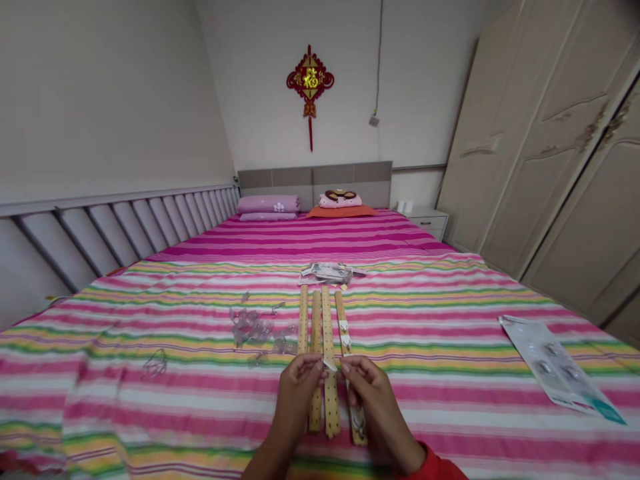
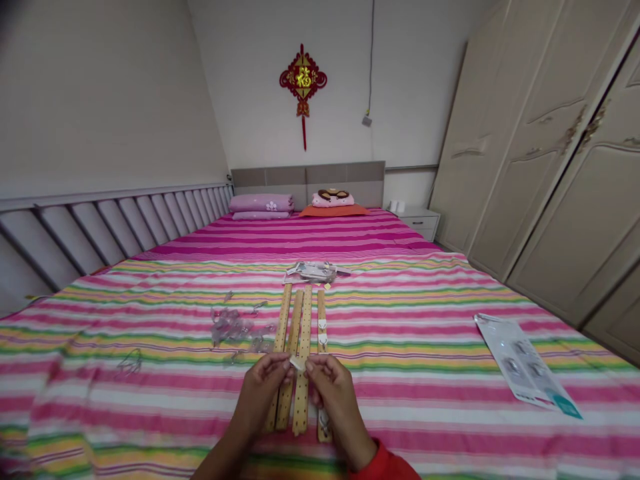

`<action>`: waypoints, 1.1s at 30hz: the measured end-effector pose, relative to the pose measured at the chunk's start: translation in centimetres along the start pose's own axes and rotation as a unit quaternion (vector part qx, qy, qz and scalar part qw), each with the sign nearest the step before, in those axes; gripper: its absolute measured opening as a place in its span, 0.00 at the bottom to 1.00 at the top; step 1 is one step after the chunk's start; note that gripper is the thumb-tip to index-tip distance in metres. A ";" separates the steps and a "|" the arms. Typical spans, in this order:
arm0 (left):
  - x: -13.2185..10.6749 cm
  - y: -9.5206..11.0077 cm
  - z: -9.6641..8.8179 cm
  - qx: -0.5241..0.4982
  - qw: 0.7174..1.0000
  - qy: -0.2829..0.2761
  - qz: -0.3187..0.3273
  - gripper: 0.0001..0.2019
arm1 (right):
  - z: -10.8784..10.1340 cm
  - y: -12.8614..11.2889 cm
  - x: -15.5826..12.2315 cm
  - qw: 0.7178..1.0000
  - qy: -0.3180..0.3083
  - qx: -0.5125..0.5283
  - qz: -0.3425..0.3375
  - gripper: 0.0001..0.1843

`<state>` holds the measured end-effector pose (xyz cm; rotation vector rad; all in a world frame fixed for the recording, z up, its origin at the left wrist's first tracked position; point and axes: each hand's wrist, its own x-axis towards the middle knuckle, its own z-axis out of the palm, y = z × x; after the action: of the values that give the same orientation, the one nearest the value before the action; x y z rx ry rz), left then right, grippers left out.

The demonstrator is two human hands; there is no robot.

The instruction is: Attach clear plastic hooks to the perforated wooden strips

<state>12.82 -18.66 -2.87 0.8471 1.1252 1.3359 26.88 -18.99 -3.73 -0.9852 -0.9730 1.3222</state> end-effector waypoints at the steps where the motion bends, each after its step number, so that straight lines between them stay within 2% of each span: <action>1: -0.2 0.2 0.0 0.034 0.999 0.001 0.033 0.13 | 0.0 0.2 0.0 1.000 0.003 0.005 0.005 0.22; 5: -0.9 0.4 0.0 0.148 0.978 -0.013 0.144 0.11 | 0.3 0.4 -0.4 1.000 0.016 0.009 0.010 0.22; 11: -1.6 0.0 -0.1 0.289 0.908 0.004 0.303 0.04 | 1.4 0.0 -1.5 0.999 -0.006 0.024 0.024 0.23; 16: -1.9 0.0 -0.3 0.307 0.888 0.026 0.340 0.04 | 1.7 0.0 -2.1 0.996 -0.033 0.059 0.053 0.23; 23: -2.1 -0.3 -0.7 0.293 0.859 0.054 0.417 0.03 | 1.4 0.9 -1.6 0.989 -0.009 0.136 0.057 0.20; 29: -1.9 -1.1 -1.2 0.283 0.860 0.066 0.420 0.03 | 1.7 0.4 -2.2 0.982 -0.076 0.155 0.075 0.17; 33: -2.4 -1.1 -1.1 0.314 0.839 0.040 0.442 0.05 | 1.8 -0.1 -2.4 0.981 -0.102 0.147 0.078 0.16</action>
<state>12.31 -21.25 -3.88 1.9849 1.3175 1.7558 25.17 -21.39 -3.11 -0.7205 -0.8336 1.6693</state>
